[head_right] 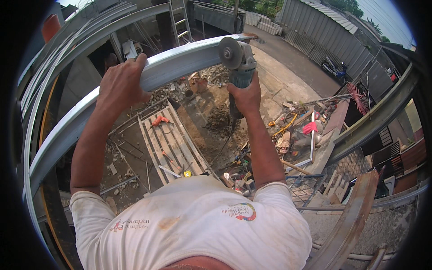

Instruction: The person measures a curved metal frame with a tape measure and marks it with a pen. Then the person uses an angle grinder to cut the metal frame at the marked points.

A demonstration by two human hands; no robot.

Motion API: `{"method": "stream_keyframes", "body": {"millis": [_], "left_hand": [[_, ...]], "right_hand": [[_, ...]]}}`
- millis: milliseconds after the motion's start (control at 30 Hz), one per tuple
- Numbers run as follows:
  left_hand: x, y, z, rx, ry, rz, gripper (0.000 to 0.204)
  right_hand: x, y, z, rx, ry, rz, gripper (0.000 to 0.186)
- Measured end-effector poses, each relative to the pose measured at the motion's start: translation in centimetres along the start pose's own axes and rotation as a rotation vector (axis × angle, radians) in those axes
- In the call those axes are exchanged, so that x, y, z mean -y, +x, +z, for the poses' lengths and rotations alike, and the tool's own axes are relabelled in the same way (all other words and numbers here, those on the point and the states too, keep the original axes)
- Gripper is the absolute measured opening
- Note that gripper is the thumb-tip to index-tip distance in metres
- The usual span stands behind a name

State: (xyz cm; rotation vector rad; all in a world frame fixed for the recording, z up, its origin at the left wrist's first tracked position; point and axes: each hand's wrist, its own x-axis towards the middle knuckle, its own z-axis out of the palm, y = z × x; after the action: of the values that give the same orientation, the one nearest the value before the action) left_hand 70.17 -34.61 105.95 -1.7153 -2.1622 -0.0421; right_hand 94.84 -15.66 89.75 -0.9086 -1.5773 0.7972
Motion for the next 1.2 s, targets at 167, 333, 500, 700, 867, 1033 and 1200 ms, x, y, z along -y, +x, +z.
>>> {"method": "stream_keyframes", "body": {"millis": [167, 333, 500, 700, 867, 1033, 1200], "left_hand": [[0.0, 0.0, 0.0, -0.009, -0.014, -0.006, 0.070], [0.0, 0.0, 0.1, 0.002, -0.018, -0.013, 0.070], [0.0, -0.1, 0.2, -0.029, -0.010, 0.007, 0.070], [0.1, 0.0, -0.1, -0.006, -0.033, 0.006, 0.067], [0.1, 0.0, 0.1, -0.004, -0.032, 0.002, 0.066], [0.1, -0.2, -0.1, -0.027, -0.032, 0.022, 0.066], [0.1, -0.1, -0.1, -0.012, -0.038, 0.021, 0.066]], "right_hand": [[0.0, 0.1, 0.1, 0.003, -0.012, 0.001, 0.067], [0.2, 0.3, -0.1, 0.002, -0.025, 0.009, 0.069], [-0.3, 0.3, -0.1, 0.004, -0.028, 0.010, 0.071], [-0.1, 0.5, -0.5, 0.020, -0.056, 0.008, 0.074], [0.0, 0.3, -0.5, 0.012, -0.062, -0.004, 0.072], [0.5, 0.5, -0.7, 0.024, -0.052, -0.013, 0.070], [1.4, 0.3, -1.0, 0.040, -0.053, 0.003, 0.070]]}}
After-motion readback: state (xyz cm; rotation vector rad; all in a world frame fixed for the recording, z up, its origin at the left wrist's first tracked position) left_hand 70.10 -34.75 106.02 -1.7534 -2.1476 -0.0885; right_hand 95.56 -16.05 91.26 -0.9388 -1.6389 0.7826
